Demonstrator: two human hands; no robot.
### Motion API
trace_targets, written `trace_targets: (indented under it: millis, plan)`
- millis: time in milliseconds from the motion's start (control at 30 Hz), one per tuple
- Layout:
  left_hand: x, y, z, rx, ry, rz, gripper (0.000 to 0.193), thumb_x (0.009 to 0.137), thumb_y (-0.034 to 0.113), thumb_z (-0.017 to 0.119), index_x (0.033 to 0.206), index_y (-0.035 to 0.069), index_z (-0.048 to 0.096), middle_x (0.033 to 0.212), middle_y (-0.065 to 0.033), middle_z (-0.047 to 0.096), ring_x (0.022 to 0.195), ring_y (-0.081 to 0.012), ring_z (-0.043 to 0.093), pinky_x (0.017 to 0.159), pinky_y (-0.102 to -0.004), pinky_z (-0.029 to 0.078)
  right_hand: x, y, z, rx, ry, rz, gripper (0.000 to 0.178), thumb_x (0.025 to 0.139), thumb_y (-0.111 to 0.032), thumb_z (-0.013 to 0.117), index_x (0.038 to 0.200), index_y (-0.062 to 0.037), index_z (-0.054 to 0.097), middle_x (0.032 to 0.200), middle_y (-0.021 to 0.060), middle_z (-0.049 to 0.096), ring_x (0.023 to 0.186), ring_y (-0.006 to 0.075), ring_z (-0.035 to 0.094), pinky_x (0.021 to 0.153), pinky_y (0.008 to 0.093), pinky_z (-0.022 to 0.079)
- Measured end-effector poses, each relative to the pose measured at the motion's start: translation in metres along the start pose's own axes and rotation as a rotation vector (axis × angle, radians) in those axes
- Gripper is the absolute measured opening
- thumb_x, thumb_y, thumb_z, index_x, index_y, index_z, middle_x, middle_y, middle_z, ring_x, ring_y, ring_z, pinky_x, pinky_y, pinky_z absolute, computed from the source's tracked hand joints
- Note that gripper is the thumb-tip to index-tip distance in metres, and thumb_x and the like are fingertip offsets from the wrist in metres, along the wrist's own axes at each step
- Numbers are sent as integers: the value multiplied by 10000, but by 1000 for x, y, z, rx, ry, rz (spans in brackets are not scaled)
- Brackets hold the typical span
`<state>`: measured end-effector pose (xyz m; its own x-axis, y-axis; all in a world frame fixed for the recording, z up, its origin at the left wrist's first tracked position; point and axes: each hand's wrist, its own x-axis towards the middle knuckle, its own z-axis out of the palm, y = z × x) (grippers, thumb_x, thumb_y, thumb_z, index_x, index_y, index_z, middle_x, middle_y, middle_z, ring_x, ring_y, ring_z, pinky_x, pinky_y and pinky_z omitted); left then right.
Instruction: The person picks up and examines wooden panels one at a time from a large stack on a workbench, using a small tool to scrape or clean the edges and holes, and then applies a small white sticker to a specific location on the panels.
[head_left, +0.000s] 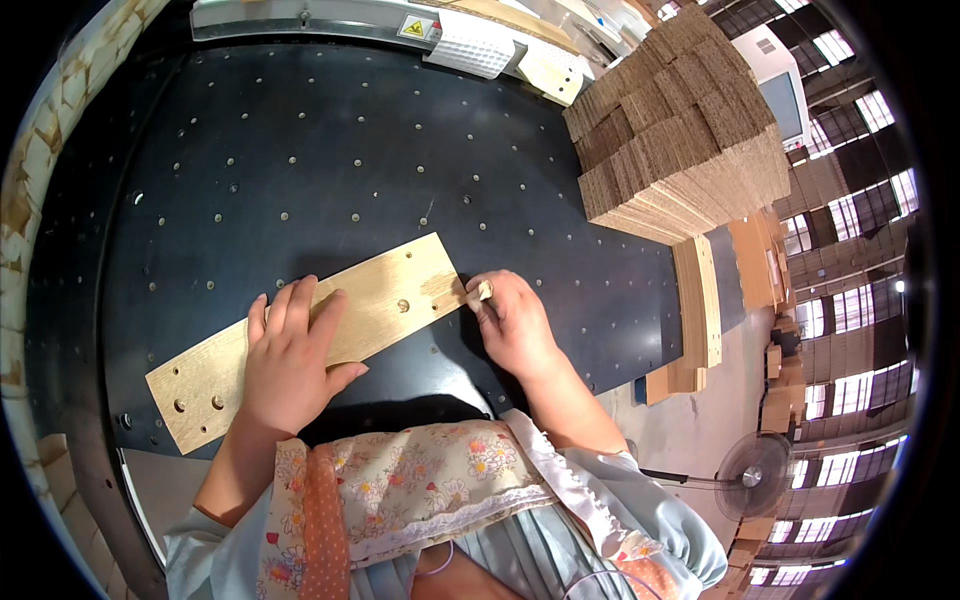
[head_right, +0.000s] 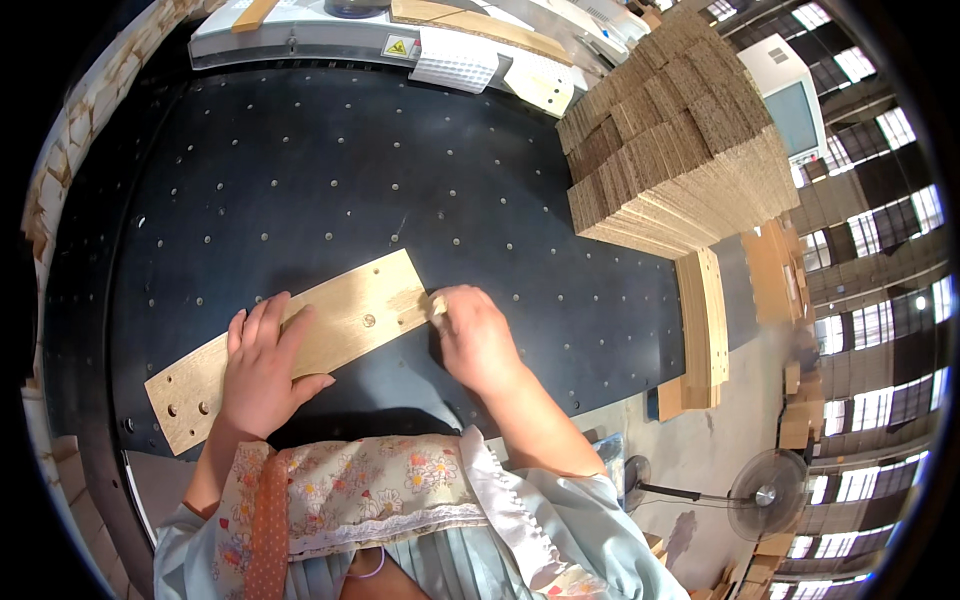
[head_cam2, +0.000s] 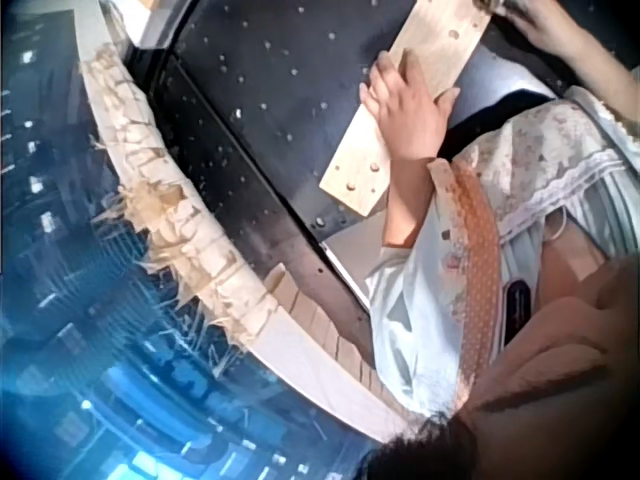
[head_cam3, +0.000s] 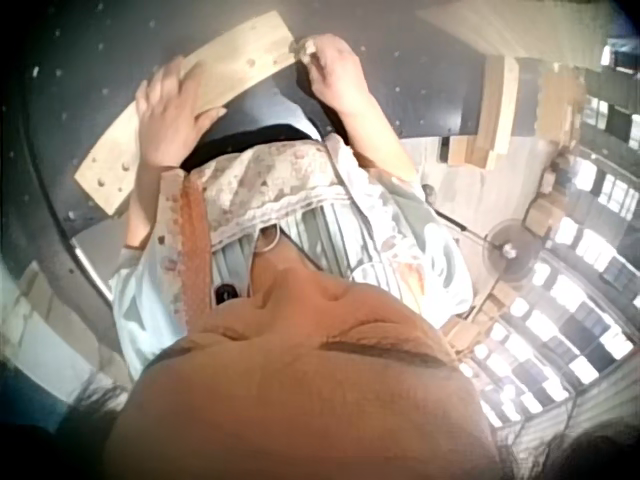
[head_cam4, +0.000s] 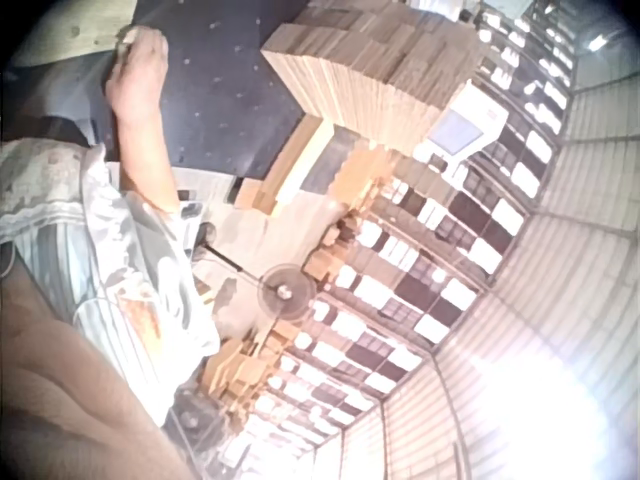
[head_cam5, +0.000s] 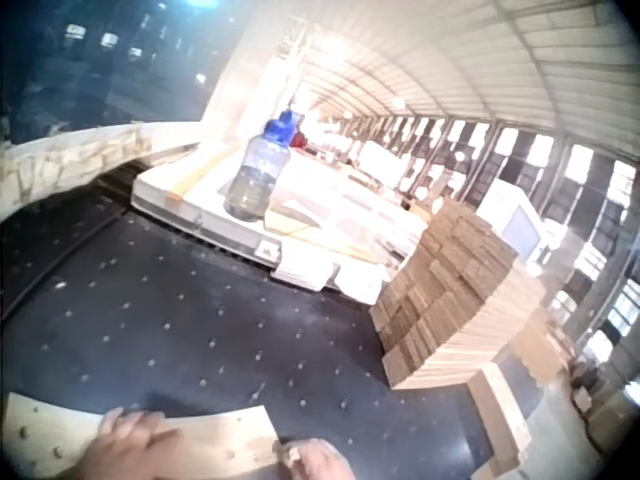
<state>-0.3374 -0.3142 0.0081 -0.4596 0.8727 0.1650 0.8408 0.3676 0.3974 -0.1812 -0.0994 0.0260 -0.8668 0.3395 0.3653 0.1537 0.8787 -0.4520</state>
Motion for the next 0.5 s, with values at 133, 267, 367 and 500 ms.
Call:
trace_targets:
  millis: [133,267,367,500]
  plan:
    - [-3,-1,0,10,-7,8,736,668,382,753,1289,105,471,1340,-144,382,1267,-320,337,1077,-496,211,-5,1,5,-16,-42,10,270,692,103,586,927,-23,542,882,141,603,846,344,586,753,389,478]
    - [-2,1,-2,0,-15,-17,736,667,385,754,1287,105,473,1333,-144,386,1260,-317,343,1074,-498,214,-4,-1,1,-51,-46,9,292,683,111,578,943,-17,548,886,140,601,848,346,585,756,394,478]
    - [-2,1,-1,11,-8,5,735,667,384,753,1286,102,474,1322,-145,395,1254,-315,349,1070,-501,220,-4,-3,4,-28,-42,-32,304,675,117,573,948,-15,551,886,140,601,849,348,585,757,395,477]
    - [-1,1,-3,-3,-7,0,724,670,380,751,1278,96,478,1319,-151,395,1253,-313,350,1067,-503,225,-4,-1,4,-52,-38,-24,309,667,121,571,944,-14,552,887,141,600,849,349,584,756,396,478]
